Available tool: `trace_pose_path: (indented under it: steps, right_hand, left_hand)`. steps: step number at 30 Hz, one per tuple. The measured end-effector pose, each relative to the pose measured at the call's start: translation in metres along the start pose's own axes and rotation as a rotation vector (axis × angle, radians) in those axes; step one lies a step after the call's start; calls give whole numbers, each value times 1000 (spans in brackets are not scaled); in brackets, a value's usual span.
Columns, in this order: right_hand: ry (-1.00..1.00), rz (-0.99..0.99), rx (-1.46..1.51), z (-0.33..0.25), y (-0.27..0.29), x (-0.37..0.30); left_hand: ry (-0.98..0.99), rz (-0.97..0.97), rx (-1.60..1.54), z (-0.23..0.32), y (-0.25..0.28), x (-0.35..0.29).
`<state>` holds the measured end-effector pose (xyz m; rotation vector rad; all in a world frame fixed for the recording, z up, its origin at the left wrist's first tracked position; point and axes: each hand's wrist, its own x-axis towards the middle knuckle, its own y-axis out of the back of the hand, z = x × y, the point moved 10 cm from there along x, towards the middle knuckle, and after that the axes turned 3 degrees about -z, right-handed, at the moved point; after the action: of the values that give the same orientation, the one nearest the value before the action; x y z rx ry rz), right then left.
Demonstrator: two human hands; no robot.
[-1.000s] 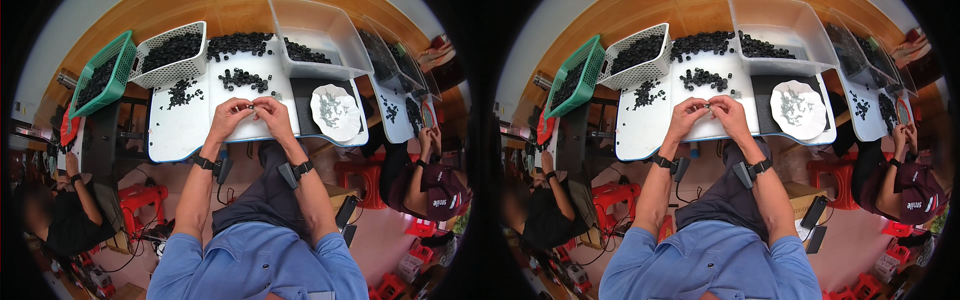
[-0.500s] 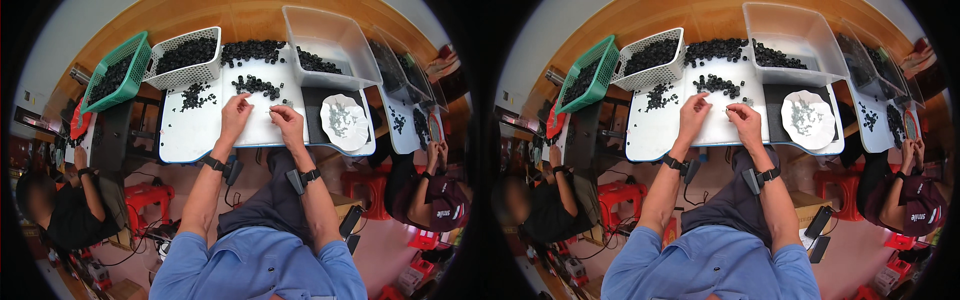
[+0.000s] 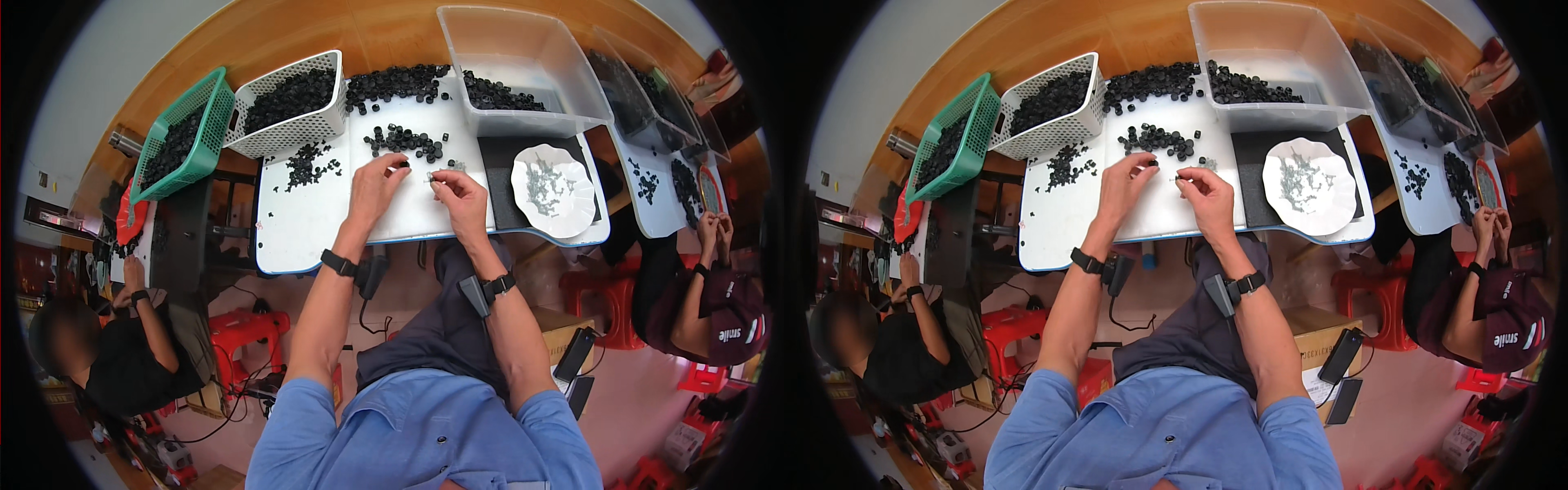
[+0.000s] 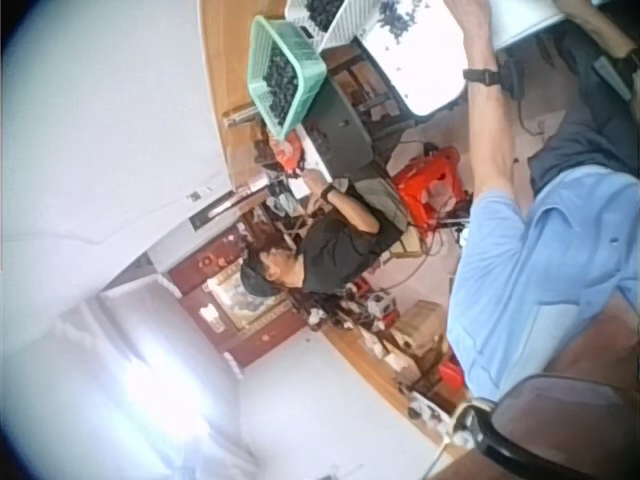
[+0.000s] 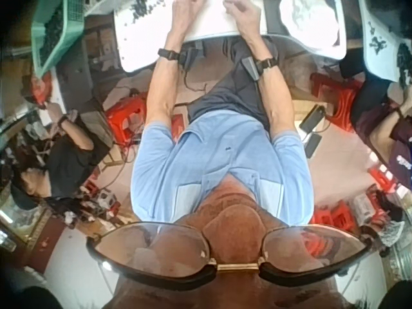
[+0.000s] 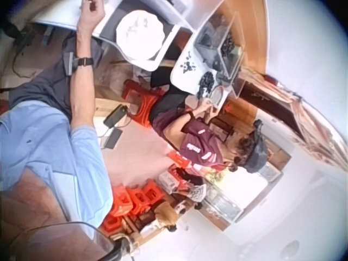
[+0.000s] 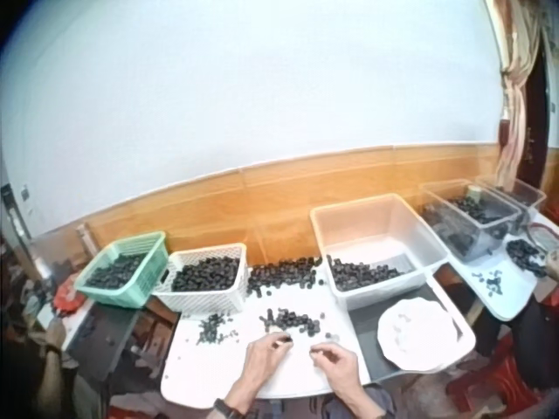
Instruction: Assembling small black plastic components by inserting white plastic pins into housings.
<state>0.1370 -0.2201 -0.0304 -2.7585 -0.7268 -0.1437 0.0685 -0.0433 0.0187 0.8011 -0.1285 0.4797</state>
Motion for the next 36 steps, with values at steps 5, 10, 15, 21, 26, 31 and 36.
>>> trace_pose_path:
  steps: [5,10,15,21,26,31,36]
  right_hand:
    - [30,46,16,-2,2,0]
    - [49,58,-30,1,3,-1]
    - [79,62,-176,-4,-4,-3]
    - [76,74,-295,-3,-4,-2]
    - [106,83,-331,-8,-8,-2]
    - [185,73,-449,-26,-20,-6]
    - [167,60,-374,-19,-14,-5]
  left_hand:
    - [141,13,-345,-4,-28,-26]
    - [112,20,-341,-2,-29,-32]
    - [67,19,-336,2,-25,-34]
    - [46,41,-349,5,-23,-34]
    - [50,25,-329,6,-24,-34]
    - [35,34,-297,3,-23,-35]
    - [33,14,-329,3,-26,-35]
